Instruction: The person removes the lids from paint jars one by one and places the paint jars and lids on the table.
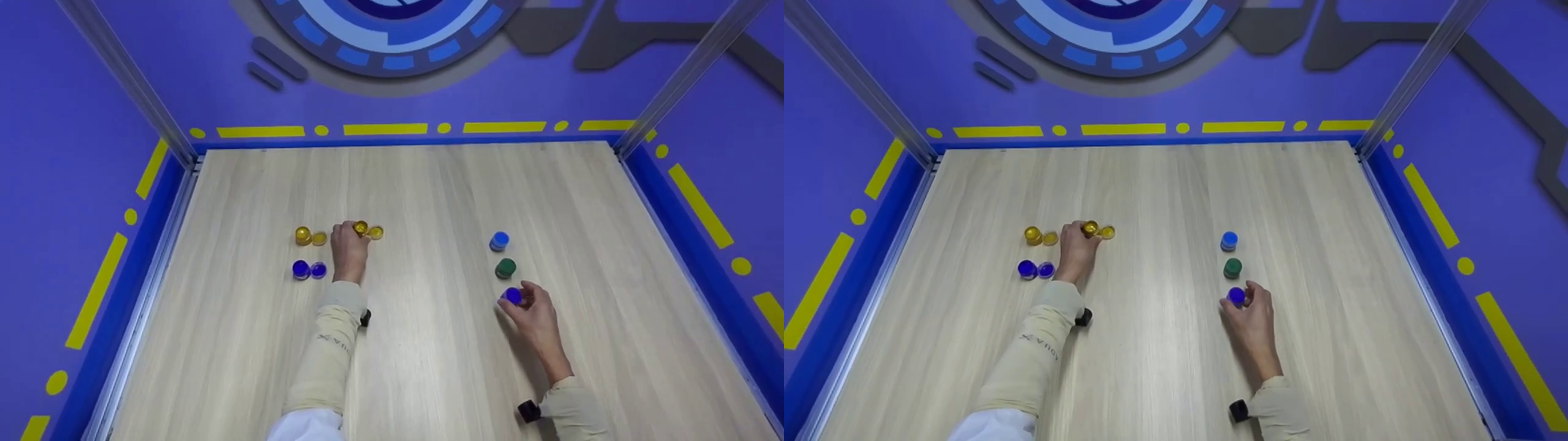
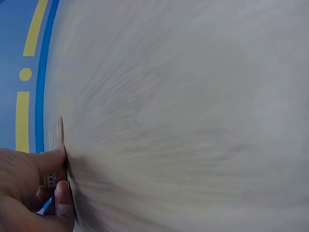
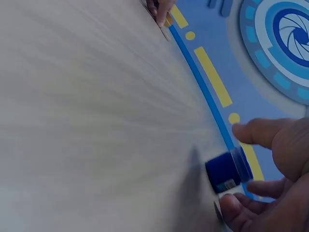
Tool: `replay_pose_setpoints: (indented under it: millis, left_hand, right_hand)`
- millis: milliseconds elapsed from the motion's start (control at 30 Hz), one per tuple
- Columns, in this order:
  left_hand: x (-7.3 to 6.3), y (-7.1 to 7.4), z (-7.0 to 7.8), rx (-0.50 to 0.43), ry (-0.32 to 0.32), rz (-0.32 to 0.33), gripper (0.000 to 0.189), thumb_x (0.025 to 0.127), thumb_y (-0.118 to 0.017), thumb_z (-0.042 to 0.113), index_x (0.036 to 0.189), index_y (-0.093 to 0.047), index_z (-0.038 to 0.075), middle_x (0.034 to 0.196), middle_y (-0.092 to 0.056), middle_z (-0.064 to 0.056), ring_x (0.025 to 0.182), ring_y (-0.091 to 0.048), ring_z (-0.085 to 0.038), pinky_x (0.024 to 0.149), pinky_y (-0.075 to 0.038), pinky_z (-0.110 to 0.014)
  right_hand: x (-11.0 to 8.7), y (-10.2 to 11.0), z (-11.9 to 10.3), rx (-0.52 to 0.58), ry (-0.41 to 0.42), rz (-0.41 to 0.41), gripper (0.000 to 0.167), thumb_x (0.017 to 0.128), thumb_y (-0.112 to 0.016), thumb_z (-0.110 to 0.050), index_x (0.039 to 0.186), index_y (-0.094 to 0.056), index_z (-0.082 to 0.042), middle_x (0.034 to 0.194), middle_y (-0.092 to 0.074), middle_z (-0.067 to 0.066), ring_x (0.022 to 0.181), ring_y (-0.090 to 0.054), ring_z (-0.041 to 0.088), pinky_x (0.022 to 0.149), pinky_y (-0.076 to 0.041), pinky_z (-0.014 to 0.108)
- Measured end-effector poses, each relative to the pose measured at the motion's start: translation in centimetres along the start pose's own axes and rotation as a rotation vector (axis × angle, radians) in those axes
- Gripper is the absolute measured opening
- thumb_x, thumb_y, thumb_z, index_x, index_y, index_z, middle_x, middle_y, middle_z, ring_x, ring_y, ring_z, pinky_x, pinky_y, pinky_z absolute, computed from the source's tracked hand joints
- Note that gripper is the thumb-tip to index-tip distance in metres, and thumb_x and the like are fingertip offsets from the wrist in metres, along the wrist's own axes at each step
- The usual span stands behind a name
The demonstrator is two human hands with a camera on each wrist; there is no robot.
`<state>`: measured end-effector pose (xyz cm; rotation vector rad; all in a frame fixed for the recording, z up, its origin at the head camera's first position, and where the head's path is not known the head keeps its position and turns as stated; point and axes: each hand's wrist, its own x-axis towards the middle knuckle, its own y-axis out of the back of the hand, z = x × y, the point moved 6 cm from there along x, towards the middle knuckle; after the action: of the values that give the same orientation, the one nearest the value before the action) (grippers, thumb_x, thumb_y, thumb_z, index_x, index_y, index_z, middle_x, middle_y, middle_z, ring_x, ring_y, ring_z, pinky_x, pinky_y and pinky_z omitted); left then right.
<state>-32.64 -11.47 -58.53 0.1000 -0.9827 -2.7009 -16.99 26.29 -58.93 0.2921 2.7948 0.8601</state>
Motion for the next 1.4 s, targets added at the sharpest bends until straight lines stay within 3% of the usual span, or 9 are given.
replay_pose_setpoints:
  millis: [133, 367, 633, 900, 1133, 1400]
  left_hand:
    - [0.0, 0.1, 0.2, -0.011, -0.034, 0.025, 0.028, 0.084, -0.08, -0.001, 0.108, -0.067, -0.008, 0.105, -0.062, -0.023, 0.105, -0.058, -0.04, 0.097, -0.045, -0.047]
    - [0.2, 0.2, 0.1, 0.001, -0.09, 0.069, 0.023, 0.081, -0.078, -0.001, 0.1, -0.067, -0.007, 0.097, -0.063, -0.021, 0.098, -0.06, -0.039, 0.091, -0.047, -0.045]
    - [0.2, 0.3, -0.1, 0.018, -0.05, -0.013, 0.025, 0.087, -0.076, -0.001, 0.109, -0.067, -0.008, 0.106, -0.063, -0.023, 0.105, -0.059, -0.039, 0.096, -0.046, -0.047]
    - [0.0, 0.2, -0.4, 0.018, -0.048, -0.041, 0.027, 0.091, -0.074, 0.001, 0.115, -0.065, -0.008, 0.11, -0.062, -0.022, 0.108, -0.058, -0.037, 0.098, -0.046, -0.046]
    - [-0.2, 0.3, -0.2, -0.025, -0.085, -0.029, 0.041, 0.088, -0.068, -0.008, 0.127, -0.057, -0.015, 0.119, -0.06, -0.03, 0.115, -0.057, -0.043, 0.104, -0.044, -0.048]
    - [-0.6, 0.5, -0.2, -0.082, -0.009, -0.087, 0.056, 0.089, -0.06, -0.012, 0.142, -0.043, -0.016, 0.127, -0.055, -0.031, 0.122, -0.054, -0.042, 0.11, -0.04, -0.046]
  right_hand:
    - [-0.1, -0.8, -0.3, -0.012, 0.01, 0.023, 0.064, 0.093, -0.073, -0.008, 0.143, -0.041, 0.017, 0.13, -0.052, 0.033, 0.118, -0.054, 0.043, 0.102, -0.045, 0.052]
    - [-0.3, -1.8, -0.9, -0.028, 0.049, 0.015, 0.053, 0.092, -0.073, -0.004, 0.134, -0.048, 0.015, 0.132, -0.053, 0.035, 0.126, -0.052, 0.047, 0.107, -0.043, 0.057]
    - [-0.8, -3.9, -2.0, -0.055, 0.125, -0.024, 0.047, 0.09, -0.076, -0.002, 0.129, -0.054, 0.014, 0.126, -0.058, 0.031, 0.121, -0.057, 0.044, 0.102, -0.047, 0.056]
    - [-1.2, -5.6, -3.5, -0.092, 0.171, -0.05, 0.043, 0.088, -0.077, -0.001, 0.124, -0.057, 0.013, 0.12, -0.059, 0.029, 0.117, -0.059, 0.043, 0.101, -0.049, 0.056]
    - [-1.6, -7.4, -4.9, -0.097, 0.219, -0.079, 0.04, 0.087, -0.078, 0.001, 0.12, -0.059, 0.012, 0.117, -0.061, 0.024, 0.113, -0.061, 0.039, 0.098, -0.051, 0.054]
    - [-2.1, -9.2, -6.2, -0.103, 0.222, -0.127, 0.038, 0.085, -0.079, 0.0, 0.117, -0.061, 0.009, 0.112, -0.062, 0.019, 0.109, -0.062, 0.035, 0.097, -0.052, 0.053]
